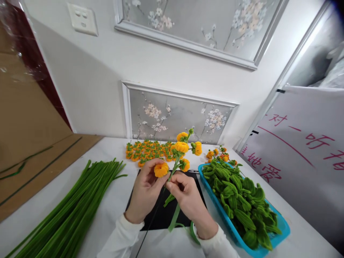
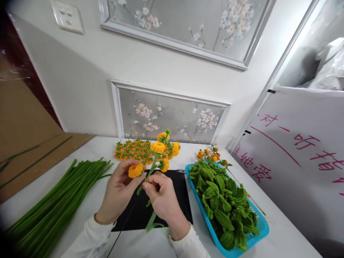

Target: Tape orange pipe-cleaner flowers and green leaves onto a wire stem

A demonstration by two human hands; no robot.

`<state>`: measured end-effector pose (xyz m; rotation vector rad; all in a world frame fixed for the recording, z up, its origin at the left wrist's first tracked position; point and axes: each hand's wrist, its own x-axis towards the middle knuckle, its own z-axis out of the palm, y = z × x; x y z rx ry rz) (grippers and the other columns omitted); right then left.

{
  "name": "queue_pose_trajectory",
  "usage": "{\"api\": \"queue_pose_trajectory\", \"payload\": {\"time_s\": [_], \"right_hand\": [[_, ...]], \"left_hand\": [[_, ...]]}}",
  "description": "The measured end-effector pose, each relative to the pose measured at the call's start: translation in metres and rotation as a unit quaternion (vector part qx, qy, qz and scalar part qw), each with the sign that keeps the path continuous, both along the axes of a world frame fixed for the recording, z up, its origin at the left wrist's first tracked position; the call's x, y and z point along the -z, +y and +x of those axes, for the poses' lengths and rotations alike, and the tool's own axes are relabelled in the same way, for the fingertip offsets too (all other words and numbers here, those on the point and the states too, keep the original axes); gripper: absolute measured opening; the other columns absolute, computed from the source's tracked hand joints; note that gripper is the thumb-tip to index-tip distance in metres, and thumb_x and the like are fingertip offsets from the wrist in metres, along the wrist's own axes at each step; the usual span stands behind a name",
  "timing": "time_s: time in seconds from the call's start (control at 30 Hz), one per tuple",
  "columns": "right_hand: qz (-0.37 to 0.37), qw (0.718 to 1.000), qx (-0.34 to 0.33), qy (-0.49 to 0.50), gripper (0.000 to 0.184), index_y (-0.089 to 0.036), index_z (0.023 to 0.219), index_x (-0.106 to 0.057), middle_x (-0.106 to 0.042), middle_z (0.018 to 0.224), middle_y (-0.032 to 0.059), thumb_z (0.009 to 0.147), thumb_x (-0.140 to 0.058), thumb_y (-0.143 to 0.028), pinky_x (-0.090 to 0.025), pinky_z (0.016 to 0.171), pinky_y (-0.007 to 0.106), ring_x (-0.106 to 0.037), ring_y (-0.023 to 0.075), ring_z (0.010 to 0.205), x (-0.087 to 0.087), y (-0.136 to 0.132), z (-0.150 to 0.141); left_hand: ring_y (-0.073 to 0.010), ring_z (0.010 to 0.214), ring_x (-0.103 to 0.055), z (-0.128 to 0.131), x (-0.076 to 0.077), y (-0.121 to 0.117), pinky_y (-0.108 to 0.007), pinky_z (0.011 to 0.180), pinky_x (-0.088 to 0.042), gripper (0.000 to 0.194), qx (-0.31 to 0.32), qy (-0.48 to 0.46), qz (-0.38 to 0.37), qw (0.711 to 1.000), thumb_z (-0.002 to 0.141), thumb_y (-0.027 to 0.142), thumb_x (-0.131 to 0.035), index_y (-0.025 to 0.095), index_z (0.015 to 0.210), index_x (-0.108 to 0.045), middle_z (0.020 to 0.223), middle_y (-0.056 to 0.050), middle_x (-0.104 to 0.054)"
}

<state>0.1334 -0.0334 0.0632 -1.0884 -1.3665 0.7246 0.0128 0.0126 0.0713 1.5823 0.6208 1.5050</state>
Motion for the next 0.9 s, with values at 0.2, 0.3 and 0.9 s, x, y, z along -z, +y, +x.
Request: {"api": "queue_pose_trajectory", "payload": {"time_s": [0.2, 0.3, 0.9], "right_hand": [[0.017, 1.0, 0.002, -0.001, 0.025, -0.017, 0.058, -0.048, -0.036, 0.06, -0.0045, 0.079, -0.057, -0.026, -0.025, 0.049, 0.023, -0.032, 0.0095, 0.055, 0.0, 0.0, -0.001], [0.017, 1.0, 0.014, -0.003, 0.026, -0.017, 0.057, -0.047, -0.035, 0.059, -0.0048, 0.078, -0.058, -0.027, -0.025, 0.049, 0.023, -0.031, 0.0096, 0.054, -0.001, 0.001, 0.001], [0.044, 0.995, 0.083, -0.015, 0.024, -0.018, 0.058, -0.053, -0.04, 0.06, -0.0035, 0.08, -0.058, -0.026, -0.03, 0.054, 0.025, -0.037, 0.0119, 0.058, -0.004, 0.007, 0.005]], "left_hand": [[-0.0159, 0.088, -0.06, -0.001, -0.004, -0.003, -0.029, 0.08, -0.048, 0.049, 0.071, -0.011, -0.052, 0.996, 0.077, 0.018, -0.067, 0.029, 0.121, -0.048, 0.107, -0.002, -0.059], [-0.0152, 0.087, -0.059, -0.005, -0.004, -0.004, -0.03, 0.083, -0.047, 0.064, 0.093, -0.015, -0.072, 0.993, 0.076, 0.019, -0.067, 0.033, 0.131, -0.038, 0.101, -0.001, -0.059], [-0.006, 0.049, -0.03, 0.0, 0.014, -0.019, -0.015, 0.038, -0.017, 0.023, 0.165, -0.038, -0.298, 0.939, 0.074, 0.036, -0.071, 0.016, 0.071, -0.06, 0.06, 0.004, -0.046]]}}
